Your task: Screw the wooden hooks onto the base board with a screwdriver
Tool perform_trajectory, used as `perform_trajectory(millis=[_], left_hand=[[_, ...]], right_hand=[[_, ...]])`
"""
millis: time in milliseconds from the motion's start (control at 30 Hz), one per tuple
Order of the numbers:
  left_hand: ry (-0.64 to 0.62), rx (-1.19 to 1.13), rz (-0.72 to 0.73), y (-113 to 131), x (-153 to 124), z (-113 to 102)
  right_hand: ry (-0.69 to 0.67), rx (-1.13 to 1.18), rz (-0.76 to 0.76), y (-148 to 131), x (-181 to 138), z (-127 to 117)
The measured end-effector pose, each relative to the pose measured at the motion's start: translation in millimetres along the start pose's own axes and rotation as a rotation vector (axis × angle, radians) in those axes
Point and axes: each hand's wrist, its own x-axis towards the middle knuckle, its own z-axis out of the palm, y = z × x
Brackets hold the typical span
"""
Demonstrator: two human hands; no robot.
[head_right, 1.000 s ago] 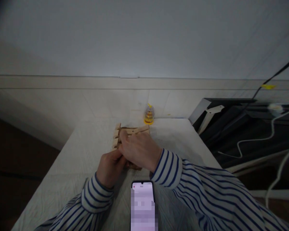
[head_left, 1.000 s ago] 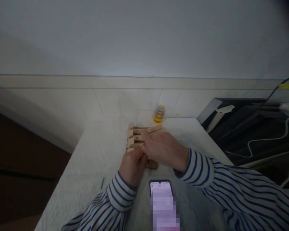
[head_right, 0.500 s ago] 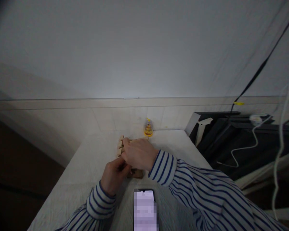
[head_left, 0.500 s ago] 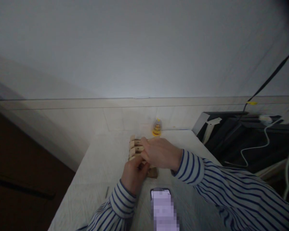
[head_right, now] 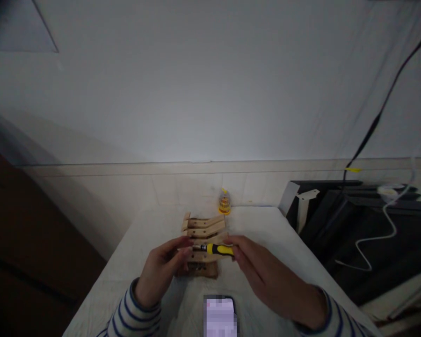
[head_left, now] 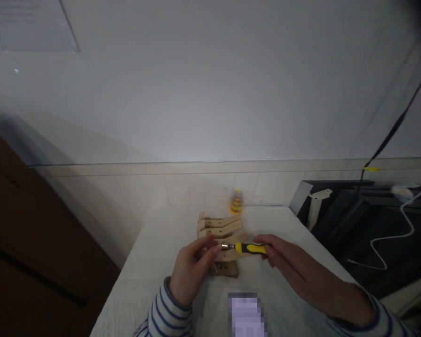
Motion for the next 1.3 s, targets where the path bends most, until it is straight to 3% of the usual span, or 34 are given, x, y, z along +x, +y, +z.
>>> perform_trajectory(millis=[167, 333, 600, 833, 1300], left_hand=[[-0.131, -0.088, -0.061, 3.5, -17.9, 11.2], [-0.182, -0.055, -0.073, -1.3, -31.5, 18.7], [-0.22, 0.016, -0.149, -6.0, -41.9, 26.3], [-0.272, 0.0, -0.14, -8.1, -45.1, 34.9], [-0.205, 0.25, -0.035, -16.8, -46.1, 34.8]], right_hand=[[-0.037, 0.106, 0.092, 5.3, -34.7, 13.4], [-0.076, 0.128, 0.111, 6.4, -55.7, 27.9], [-0.01, 0.187, 0.239, 28.1, -88.7, 50.9], [0.035, 0.159, 0.233, 28.0, -99.1, 52.9], [0.008, 0.097, 0.269, 43.8, -104.5, 52.8]])
